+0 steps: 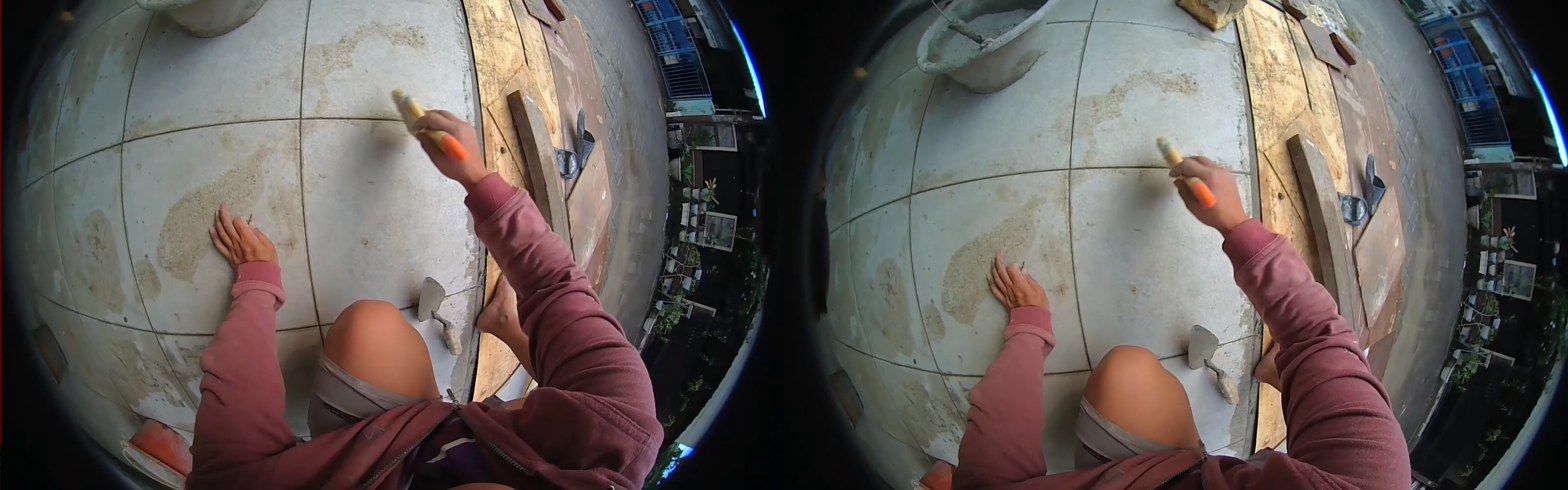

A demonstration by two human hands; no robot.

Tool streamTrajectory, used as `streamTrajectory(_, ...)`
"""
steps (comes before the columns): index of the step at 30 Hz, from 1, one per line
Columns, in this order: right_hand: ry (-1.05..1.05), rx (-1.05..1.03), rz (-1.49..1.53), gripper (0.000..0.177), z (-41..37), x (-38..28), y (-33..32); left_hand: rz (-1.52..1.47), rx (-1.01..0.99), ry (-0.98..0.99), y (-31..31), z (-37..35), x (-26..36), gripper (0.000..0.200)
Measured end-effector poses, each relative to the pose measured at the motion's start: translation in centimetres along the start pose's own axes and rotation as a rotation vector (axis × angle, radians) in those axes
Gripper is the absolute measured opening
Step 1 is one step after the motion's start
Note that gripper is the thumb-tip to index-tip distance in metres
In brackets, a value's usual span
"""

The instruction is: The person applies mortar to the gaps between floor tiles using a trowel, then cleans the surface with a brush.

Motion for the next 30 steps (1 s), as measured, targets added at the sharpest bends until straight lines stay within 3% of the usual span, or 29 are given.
streamTrajectory(1,0.006,0.009,-0.021,0.013,-1.6,0.6,-0.4,0.007,0.043,0.028,0.2,-0.2,-0.1,0.013)
streamTrajectory(4,0.441,0.133,0.314,0.011,-8.7,6.4,2.4,0.018,0.017,0.015,0.0,0.0,0.0,0.013)
streamTrajectory(6,0.619,0.080,-0.444,0.008,-11.9,9.2,-4.0,0.020,0.040,0.010,0.2,0.0,-0.2,0.012)
streamTrajectory(8,0.545,0.079,-0.284,0.008,-14.6,7.7,-5.4,0.013,0.054,0.010,0.2,-0.1,-0.1,0.013)
streamTrajectory(12,0.158,-0.159,-0.272,0.017,-14.1,-6.0,1.6,0.014,0.064,0.011,0.0,-0.2,-0.1,0.014)
streamTrajectory(14,0.102,-0.194,-0.239,0.021,-15.1,-7.3,6.7,0.006,0.075,0.018,-0.2,-0.1,0.0,0.013)
streamTrajectory(18,0.109,-0.206,-0.230,0.034,-12.6,-9.9,10.4,-0.022,0.105,0.042,0.3,-0.1,-0.4,0.011)
streamTrajectory(22,0.159,-0.125,0.111,0.041,-10.9,-12.0,11.5,-0.143,0.104,0.078,0.1,-0.4,-0.6,0.009)
streamTrajectory(25,0.179,-0.127,0.468,0.038,-9.6,-12.7,13.6,-0.532,0.098,-0.041,-1.1,-2.9,0.6,0.008)
streamTrajectory(26,0.164,-0.129,0.479,0.038,-9.5,-13.1,13.6,-0.823,-0.078,-0.038,-1.2,-4.6,2.5,0.007)
streamTrajectory(28,0.429,-0.137,1.064,0.031,-10.7,-13.8,14.1,-1.422,-0.418,-0.153,-1.4,-8.2,6.1,0.007)
streamTrajectory(29,0.417,-0.165,0.996,0.023,-11.7,-13.2,14.2,-1.591,-0.545,-0.167,-2.4,-9.7,8.2,0.008)
streamTrajectory(30,0.353,-0.019,0.931,0.019,-11.8,-13.4,12.6,-1.713,-0.644,-0.223,-2.1,-10.7,9.4,0.009)
Point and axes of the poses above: each hand's wrist, its own z-axis towards the middle knuckle, its own y-axis out of the palm, x = y × z, the point moved 6 cm from there along z, towards the middle knuckle, and after that the axes turned 11 degrees about -y, right-handed, at the moved point
